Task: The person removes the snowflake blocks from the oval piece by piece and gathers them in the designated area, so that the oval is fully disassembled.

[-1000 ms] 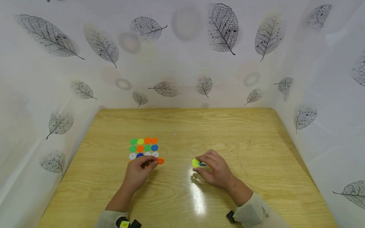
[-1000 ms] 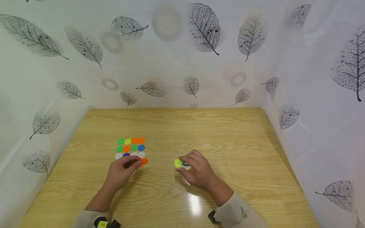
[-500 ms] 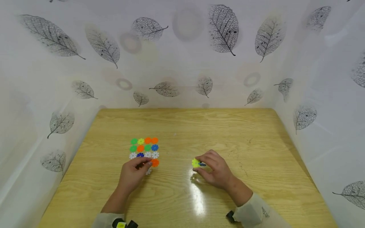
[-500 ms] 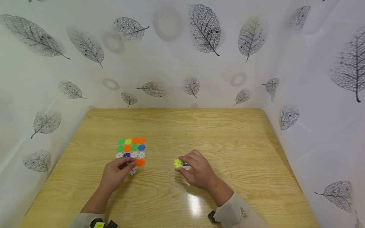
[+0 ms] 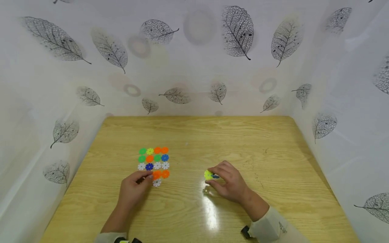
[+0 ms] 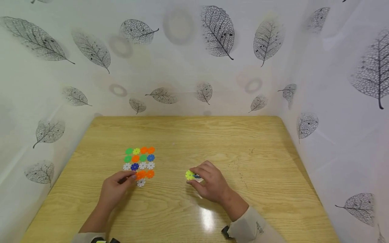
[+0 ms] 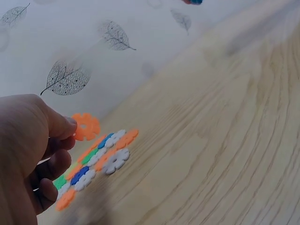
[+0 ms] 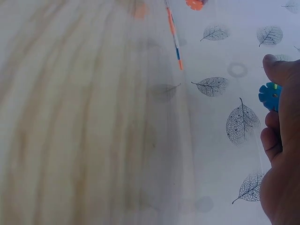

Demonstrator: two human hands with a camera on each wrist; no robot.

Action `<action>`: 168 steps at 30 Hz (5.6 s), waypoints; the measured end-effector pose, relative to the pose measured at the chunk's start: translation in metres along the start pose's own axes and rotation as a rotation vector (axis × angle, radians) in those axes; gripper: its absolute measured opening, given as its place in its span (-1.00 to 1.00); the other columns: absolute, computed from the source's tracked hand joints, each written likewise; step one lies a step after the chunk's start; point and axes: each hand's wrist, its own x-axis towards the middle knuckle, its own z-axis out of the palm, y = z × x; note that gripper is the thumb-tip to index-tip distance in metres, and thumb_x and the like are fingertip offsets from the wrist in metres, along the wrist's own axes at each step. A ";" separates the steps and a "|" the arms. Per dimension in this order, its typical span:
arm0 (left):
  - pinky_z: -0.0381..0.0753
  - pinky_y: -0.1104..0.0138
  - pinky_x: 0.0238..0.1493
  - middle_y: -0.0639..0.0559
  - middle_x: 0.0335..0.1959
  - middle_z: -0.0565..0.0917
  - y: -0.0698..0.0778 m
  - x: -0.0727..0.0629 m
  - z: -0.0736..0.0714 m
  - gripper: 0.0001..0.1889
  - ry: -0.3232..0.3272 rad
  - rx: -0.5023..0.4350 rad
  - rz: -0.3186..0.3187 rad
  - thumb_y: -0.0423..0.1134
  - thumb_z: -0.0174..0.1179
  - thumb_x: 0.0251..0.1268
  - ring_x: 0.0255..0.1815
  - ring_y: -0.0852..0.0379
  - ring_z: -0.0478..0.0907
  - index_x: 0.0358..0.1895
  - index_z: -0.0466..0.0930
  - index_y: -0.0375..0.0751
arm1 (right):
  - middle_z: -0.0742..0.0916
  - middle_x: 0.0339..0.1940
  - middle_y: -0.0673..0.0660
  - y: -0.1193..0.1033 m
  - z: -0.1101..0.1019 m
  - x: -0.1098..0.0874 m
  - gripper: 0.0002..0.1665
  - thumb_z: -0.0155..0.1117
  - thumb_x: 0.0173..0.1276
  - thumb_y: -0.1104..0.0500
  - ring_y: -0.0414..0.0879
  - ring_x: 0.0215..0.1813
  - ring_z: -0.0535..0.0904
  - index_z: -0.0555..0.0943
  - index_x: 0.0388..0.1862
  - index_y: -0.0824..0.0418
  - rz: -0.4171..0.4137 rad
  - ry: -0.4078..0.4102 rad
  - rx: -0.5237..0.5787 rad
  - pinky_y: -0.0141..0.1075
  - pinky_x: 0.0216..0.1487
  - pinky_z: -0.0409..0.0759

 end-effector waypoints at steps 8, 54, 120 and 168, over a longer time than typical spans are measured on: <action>0.59 0.40 -0.12 0.05 -0.10 0.80 -0.010 -0.001 -0.008 -0.87 0.012 0.068 -0.034 -0.23 0.39 0.39 -0.14 0.14 0.65 -0.08 0.84 -0.07 | 0.79 -0.19 0.08 -0.001 0.001 0.000 -0.62 0.48 0.40 0.06 -0.09 -0.22 0.65 0.72 0.00 0.34 -0.005 0.006 0.011 -0.31 -0.16 0.61; 0.61 0.25 -0.19 -0.02 -0.15 0.78 0.001 0.003 -0.009 -0.79 -0.063 0.198 -0.120 -0.16 0.31 0.44 -0.19 0.07 0.64 -0.04 0.79 -0.18 | 0.80 -0.18 0.07 -0.004 0.002 0.005 -0.60 0.54 0.33 0.07 -0.10 -0.21 0.65 0.73 0.00 0.32 -0.007 -0.016 0.005 -0.28 -0.16 0.61; 0.60 0.31 -0.37 -0.07 -0.40 0.70 0.064 0.001 0.045 -0.86 -0.230 -0.294 0.031 -0.23 0.33 0.45 -0.40 0.09 0.58 -0.29 0.78 -0.17 | 0.78 -0.39 0.03 0.001 0.014 0.026 -0.94 0.51 0.32 0.27 -0.13 -0.40 0.61 0.79 -0.28 0.27 -0.174 0.110 -0.034 -0.34 -0.32 0.57; 0.63 -0.01 0.04 -0.11 -0.03 0.79 -0.030 -0.005 -0.050 -0.64 -0.089 0.241 -0.263 0.02 0.34 0.42 0.04 -0.11 0.68 -0.02 0.81 -0.21 | 0.80 -0.29 -0.15 -0.017 0.116 0.064 -0.85 0.42 0.45 0.05 -0.36 -0.29 0.61 0.81 -0.13 0.06 0.580 -0.697 0.028 -0.48 -0.15 0.57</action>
